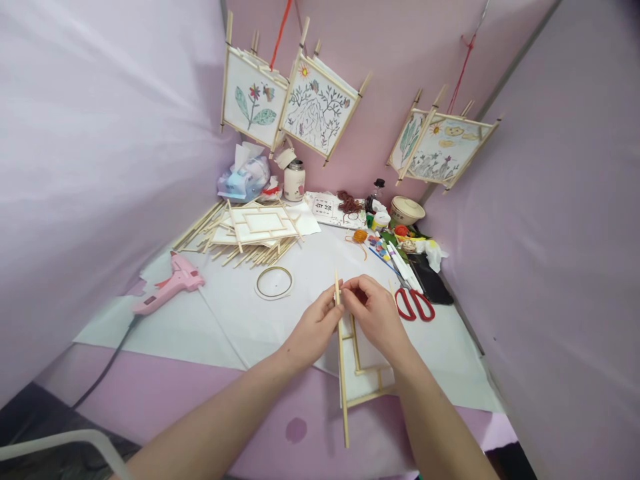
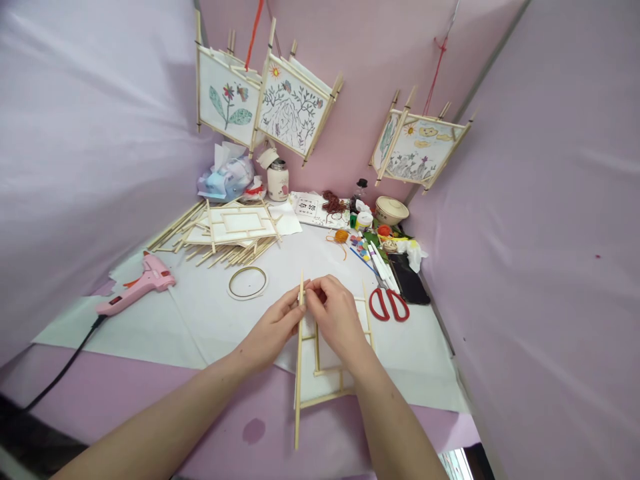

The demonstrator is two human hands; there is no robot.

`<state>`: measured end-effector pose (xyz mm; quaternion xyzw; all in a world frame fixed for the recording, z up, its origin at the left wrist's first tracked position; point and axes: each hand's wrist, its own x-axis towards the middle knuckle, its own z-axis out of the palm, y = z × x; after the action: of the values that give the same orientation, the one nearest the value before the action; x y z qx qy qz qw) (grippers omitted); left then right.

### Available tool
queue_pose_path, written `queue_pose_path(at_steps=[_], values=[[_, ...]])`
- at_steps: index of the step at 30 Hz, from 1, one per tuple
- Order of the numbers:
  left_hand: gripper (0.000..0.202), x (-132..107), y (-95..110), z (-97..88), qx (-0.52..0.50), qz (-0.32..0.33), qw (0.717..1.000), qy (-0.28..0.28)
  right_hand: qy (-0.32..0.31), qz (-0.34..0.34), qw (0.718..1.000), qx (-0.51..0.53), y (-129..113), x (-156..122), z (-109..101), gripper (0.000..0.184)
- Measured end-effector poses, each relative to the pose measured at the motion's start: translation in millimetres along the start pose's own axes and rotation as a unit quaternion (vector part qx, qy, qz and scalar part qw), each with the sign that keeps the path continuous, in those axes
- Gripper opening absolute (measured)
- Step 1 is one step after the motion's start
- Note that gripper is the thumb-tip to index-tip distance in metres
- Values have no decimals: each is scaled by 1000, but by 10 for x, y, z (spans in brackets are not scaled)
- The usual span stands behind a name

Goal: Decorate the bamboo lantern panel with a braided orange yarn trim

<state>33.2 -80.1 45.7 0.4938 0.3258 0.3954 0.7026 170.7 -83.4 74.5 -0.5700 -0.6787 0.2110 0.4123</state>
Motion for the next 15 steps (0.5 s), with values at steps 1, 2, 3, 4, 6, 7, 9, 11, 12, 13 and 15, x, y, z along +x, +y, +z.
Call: queue_pose_path(at_steps=[1, 2, 3, 4, 6, 7, 9, 11, 12, 13, 15], values=[[59, 0, 0, 3, -3, -4, 1000, 1, 3, 2, 1000, -1, 6, 0, 7, 11], [60, -1, 2, 6, -6, -8, 1000, 1, 6, 5, 1000, -2, 12, 0, 13, 10], [60, -2, 5, 9, -10, -13, 1000, 1, 9, 7, 1000, -3, 16, -1, 17, 10], [61, -4, 8, 12, -14, -16, 1000, 1, 10, 9, 1000, -3, 20, -3, 20, 10], [60, -9, 15, 17, -21, -20, 1000, 5, 11, 10, 1000, -1, 24, -7, 17, 10], [60, -12, 18, 19, -23, -22, 999, 8, 8, 10, 1000, 2, 24, -10, 13, 11], [59, -15, 21, 20, -20, -21, 1000, 12, 2, 8, 1000, 9, 25, -16, 1, 11], [58, -15, 19, 19, -10, -22, 1000, 17, -2, 9, 1000, 18, 27, -21, -10, 11], [58, -13, 16, 18, -7, -24, 999, 19, -4, 10, 1000, 21, 28, -23, -14, 11], [57, -11, 11, 17, -7, -26, 999, 21, -5, 11, 1000, 22, 29, -24, -15, 10], [56, -6, 0, 14, -12, -27, 999, 21, -8, 13, 1000, 22, 31, -25, -14, 9]])
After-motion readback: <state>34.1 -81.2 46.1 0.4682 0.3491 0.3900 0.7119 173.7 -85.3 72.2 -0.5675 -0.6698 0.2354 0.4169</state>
